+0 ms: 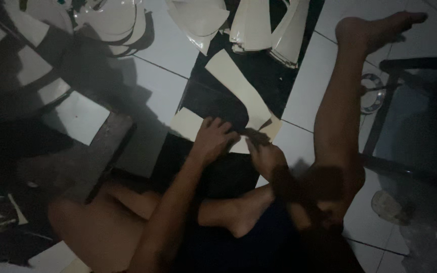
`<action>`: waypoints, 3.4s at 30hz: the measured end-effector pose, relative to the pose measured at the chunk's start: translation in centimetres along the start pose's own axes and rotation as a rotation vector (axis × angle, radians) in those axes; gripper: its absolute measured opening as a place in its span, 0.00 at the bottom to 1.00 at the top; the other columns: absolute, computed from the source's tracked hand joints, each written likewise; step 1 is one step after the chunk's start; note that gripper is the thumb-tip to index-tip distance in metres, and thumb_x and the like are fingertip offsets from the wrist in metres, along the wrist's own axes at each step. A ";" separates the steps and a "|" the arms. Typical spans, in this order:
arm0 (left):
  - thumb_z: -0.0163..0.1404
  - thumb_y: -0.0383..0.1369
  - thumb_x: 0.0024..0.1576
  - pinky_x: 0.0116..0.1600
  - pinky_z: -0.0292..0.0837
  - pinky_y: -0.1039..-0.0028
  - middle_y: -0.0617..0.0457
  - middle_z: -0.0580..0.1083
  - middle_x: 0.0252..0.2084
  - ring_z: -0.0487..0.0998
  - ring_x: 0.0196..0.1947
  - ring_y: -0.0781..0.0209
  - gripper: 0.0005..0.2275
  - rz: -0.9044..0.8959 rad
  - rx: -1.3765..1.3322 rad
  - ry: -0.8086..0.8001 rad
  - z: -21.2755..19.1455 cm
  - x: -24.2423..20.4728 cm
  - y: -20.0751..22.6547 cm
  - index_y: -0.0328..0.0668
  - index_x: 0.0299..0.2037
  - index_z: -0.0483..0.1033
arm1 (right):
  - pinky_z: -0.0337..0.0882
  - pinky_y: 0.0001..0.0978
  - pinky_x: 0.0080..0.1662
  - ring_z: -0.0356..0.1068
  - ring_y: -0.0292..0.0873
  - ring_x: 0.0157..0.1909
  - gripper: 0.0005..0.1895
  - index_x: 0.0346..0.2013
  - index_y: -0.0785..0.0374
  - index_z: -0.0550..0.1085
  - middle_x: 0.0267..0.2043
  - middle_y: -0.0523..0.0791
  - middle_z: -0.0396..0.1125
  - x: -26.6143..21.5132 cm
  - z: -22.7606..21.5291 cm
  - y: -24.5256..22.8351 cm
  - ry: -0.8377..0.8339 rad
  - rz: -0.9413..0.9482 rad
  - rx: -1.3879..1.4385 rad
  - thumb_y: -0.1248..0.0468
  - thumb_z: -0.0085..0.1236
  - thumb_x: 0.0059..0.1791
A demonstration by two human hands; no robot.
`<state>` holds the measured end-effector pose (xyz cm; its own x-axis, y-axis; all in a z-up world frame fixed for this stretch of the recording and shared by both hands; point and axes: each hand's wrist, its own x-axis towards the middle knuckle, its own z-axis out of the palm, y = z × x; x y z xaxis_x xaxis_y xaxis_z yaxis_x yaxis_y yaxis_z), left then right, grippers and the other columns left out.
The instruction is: The person sits on the floor and uses a knife to cut a light-colored sheet of material into a U-shaped piece. They repeatedly trim the edges, flip the piece, and align it with a dark template on a black mat. Cut scraps accumulate nearby.
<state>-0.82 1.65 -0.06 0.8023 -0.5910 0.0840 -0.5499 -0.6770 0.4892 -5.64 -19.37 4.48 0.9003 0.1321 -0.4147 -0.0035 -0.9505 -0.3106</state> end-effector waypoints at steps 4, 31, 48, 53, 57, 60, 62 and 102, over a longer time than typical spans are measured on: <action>0.55 0.39 0.59 0.64 0.59 0.52 0.53 0.75 0.49 0.72 0.55 0.51 0.08 -0.079 -0.071 -0.026 -0.2 -0.1 0.3 0.54 0.45 0.81 | 0.75 0.42 0.35 0.76 0.53 0.35 0.13 0.53 0.63 0.70 0.40 0.53 0.71 -0.3 0.7 0.0 0.124 -0.021 0.060 0.57 0.47 0.60; 0.59 0.43 0.54 0.57 0.59 0.52 0.54 0.74 0.45 0.71 0.52 0.51 0.11 -0.093 -0.093 -0.034 -1.3 0.2 -1.9 0.51 0.43 0.81 | 0.74 0.46 0.36 0.76 0.56 0.38 0.17 0.56 0.63 0.72 0.42 0.56 0.73 -0.4 -1.4 -2.7 0.098 -0.030 0.095 0.56 0.48 0.58; 0.59 0.39 0.54 0.50 0.59 0.55 0.54 0.74 0.42 0.71 0.49 0.52 0.08 -0.001 -0.160 0.018 0.2 -1.0 -3.4 0.47 0.37 0.80 | 0.76 0.42 0.40 0.77 0.56 0.40 0.14 0.55 0.63 0.74 0.47 0.57 0.74 0.1 -0.4 -2.5 0.068 -0.077 0.126 0.60 0.51 0.58; 0.60 0.39 0.54 0.50 0.60 0.55 0.48 0.73 0.43 0.70 0.49 0.49 0.12 0.001 -0.107 -0.013 0.8 -1.5 -3.4 0.41 0.41 0.78 | 0.76 0.42 0.41 0.76 0.56 0.41 0.16 0.56 0.69 0.73 0.48 0.59 0.72 -0.8 -0.1 -3.1 0.147 -0.205 0.228 0.63 0.49 0.57; 0.58 0.42 0.58 0.56 0.62 0.56 0.50 0.74 0.44 0.71 0.51 0.50 0.11 -0.119 -0.200 -0.159 0.5 -0.5 -3.8 0.44 0.40 0.78 | 0.76 0.42 0.44 0.76 0.57 0.44 0.17 0.56 0.70 0.73 0.48 0.60 0.72 -0.4 -1.2 -3.9 0.357 -0.290 0.316 0.62 0.51 0.57; 0.57 0.43 0.59 0.55 0.61 0.54 0.46 0.72 0.48 0.70 0.52 0.47 0.16 -0.052 -0.214 0.004 0.6 -1.3 -3.2 0.39 0.48 0.77 | 0.74 0.45 0.40 0.77 0.54 0.40 0.18 0.58 0.67 0.72 0.44 0.59 0.73 -0.8 -1.0 -4.1 0.050 -0.057 0.317 0.61 0.50 0.56; 0.57 0.45 0.58 0.57 0.61 0.54 0.49 0.73 0.49 0.70 0.53 0.49 0.16 -0.132 -0.136 -0.168 0.4 -1.0 -2.7 0.42 0.47 0.78 | 0.75 0.43 0.40 0.77 0.54 0.41 0.16 0.55 0.68 0.73 0.44 0.58 0.74 -0.9 -1.3 -3.6 0.137 -0.166 0.304 0.61 0.50 0.57; 0.58 0.32 0.59 0.50 0.67 0.57 0.43 0.76 0.42 0.76 0.46 0.45 0.06 -0.295 -0.459 0.212 2.9 2.9 2.3 0.38 0.39 0.78 | 0.74 0.45 0.41 0.76 0.56 0.41 0.15 0.52 0.60 0.76 0.43 0.53 0.75 -2.3 -2.9 -0.5 0.588 0.140 0.269 0.55 0.58 0.55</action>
<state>-0.42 -2.88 -1.22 0.9612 -0.2735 0.0360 -0.1771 -0.5119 0.8406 -6.44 -20.05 8.04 0.9707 -0.2359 0.0460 -0.1779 -0.8339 -0.5224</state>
